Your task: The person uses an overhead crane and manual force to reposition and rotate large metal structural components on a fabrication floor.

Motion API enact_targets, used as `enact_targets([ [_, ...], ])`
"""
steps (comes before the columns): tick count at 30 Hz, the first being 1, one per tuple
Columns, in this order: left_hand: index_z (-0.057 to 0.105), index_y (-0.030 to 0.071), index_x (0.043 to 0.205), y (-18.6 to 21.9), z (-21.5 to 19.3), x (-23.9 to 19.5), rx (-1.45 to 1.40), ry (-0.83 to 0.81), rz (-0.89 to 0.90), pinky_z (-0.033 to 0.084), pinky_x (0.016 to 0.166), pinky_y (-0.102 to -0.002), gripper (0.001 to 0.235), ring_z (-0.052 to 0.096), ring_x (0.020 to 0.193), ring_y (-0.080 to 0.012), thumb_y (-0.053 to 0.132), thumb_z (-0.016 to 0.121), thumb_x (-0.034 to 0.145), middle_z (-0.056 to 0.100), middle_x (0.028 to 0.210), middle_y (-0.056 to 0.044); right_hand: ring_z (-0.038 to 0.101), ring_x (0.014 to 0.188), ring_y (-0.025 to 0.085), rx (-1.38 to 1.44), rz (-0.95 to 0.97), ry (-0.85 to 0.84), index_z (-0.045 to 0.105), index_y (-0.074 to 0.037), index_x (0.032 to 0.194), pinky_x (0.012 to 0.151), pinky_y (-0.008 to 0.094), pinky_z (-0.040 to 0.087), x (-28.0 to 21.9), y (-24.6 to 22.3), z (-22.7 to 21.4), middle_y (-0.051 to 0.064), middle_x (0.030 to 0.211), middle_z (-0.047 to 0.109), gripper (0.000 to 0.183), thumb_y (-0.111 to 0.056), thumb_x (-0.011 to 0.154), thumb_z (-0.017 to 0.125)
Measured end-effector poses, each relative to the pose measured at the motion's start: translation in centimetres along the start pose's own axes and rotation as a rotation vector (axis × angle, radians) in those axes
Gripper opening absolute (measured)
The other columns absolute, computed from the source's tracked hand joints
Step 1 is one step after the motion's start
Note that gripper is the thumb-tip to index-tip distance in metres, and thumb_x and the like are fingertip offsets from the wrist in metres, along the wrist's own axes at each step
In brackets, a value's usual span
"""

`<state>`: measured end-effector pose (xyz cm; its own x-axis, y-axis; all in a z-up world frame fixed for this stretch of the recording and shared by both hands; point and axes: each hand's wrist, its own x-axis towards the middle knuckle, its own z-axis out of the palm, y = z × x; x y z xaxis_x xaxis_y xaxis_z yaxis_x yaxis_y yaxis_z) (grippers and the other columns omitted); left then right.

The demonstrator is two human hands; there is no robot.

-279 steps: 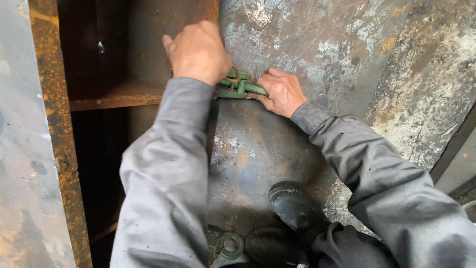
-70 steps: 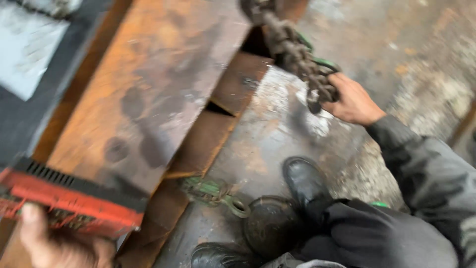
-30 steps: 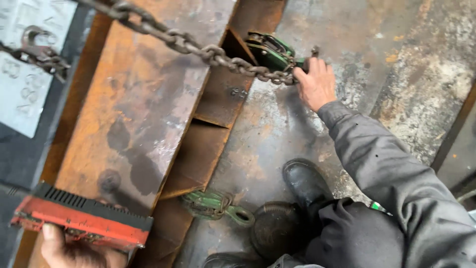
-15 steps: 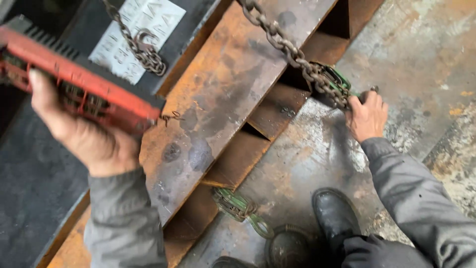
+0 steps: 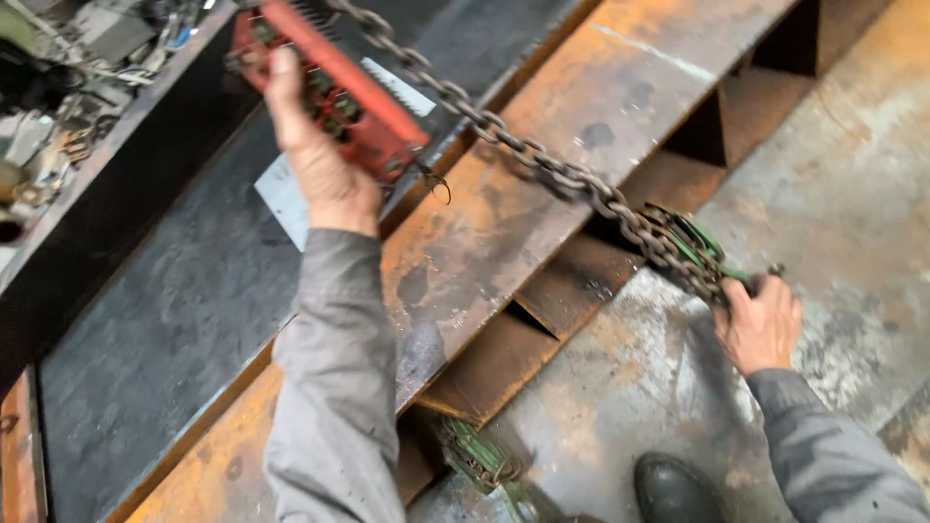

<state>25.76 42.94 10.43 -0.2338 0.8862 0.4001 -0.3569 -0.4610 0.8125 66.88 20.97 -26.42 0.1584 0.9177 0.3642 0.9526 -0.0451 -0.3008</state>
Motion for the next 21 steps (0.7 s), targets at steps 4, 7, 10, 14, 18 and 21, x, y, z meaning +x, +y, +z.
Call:
enact_targets([
  [4, 0.062, 0.008, 0.131, -0.7, 1.2, -1.2, 0.111, -0.030, -0.144, 0.061, 0.093, -0.039, 0.063, 0.071, 0.104, -0.0194, 0.053, 0.072, 0.088, 0.070, 0.111, -0.008, 0.056, 0.112, 0.031, -0.007, 0.046, -0.045, 0.069, -0.018, 0.123, 0.095, 0.048, 0.041, -0.2, 0.5, 0.3, 0.013, 0.114, 0.059, 0.039, -0.025, 0.086, 0.079],
  [7, 0.062, 0.004, 0.129, -1.9, 0.0, -3.3, 0.128, -0.018, -0.224, 0.061, 0.088, -0.036, 0.060, 0.071, 0.099, -0.0186, 0.049, 0.073, 0.091, 0.071, 0.110, -0.009, 0.056, 0.112, 0.033, -0.002, 0.033, -0.034, 0.069, -0.018, 0.123, 0.094, 0.048, 0.041, -0.1, 0.2, -0.1, 0.015, 0.115, 0.059, 0.039, -0.025, 0.087, 0.079],
  [10, 0.062, 0.002, 0.130, -2.3, -0.9, -5.9, 0.147, 0.026, -0.255, 0.060, 0.085, -0.034, 0.056, 0.068, 0.095, -0.0165, 0.043, 0.074, 0.093, 0.068, 0.110, -0.007, 0.057, 0.113, 0.033, -0.008, 0.020, -0.043, 0.069, -0.017, 0.124, 0.093, 0.047, 0.042, -0.2, 0.2, -0.4, 0.015, 0.116, 0.059, 0.041, -0.024, 0.086, 0.080],
  [14, 0.060, 0.002, 0.129, -1.7, -2.3, -8.6, 0.213, 0.043, -0.321, 0.061, 0.080, -0.032, 0.055, 0.067, 0.092, -0.0146, 0.041, 0.074, 0.092, 0.066, 0.108, -0.006, 0.057, 0.113, 0.033, -0.001, -0.002, -0.061, 0.069, -0.017, 0.125, 0.092, 0.047, 0.043, 0.1, 0.3, -0.6, 0.015, 0.115, 0.059, 0.042, -0.025, 0.085, 0.081],
  [18, 0.056, 0.001, 0.129, -0.7, -3.8, -10.8, 0.260, 0.061, -0.407, 0.064, 0.077, -0.032, 0.056, 0.070, 0.089, -0.0147, 0.037, 0.075, 0.089, 0.067, 0.107, -0.008, 0.058, 0.112, 0.033, -0.017, -0.019, -0.048, 0.068, -0.014, 0.122, 0.095, 0.049, 0.045, -0.1, 0.3, -0.5, 0.016, 0.118, 0.058, 0.039, -0.026, 0.087, 0.081],
  [21, 0.056, 0.001, 0.129, -0.1, -4.8, -11.9, 0.243, 0.093, -0.413, 0.064, 0.077, -0.032, 0.055, 0.070, 0.090, -0.0146, 0.034, 0.076, 0.089, 0.068, 0.108, -0.008, 0.059, 0.110, 0.034, -0.031, -0.016, -0.058, 0.068, -0.013, 0.122, 0.092, 0.049, 0.046, 0.0, 0.0, -0.9, 0.016, 0.117, 0.058, 0.040, -0.026, 0.087, 0.081],
])
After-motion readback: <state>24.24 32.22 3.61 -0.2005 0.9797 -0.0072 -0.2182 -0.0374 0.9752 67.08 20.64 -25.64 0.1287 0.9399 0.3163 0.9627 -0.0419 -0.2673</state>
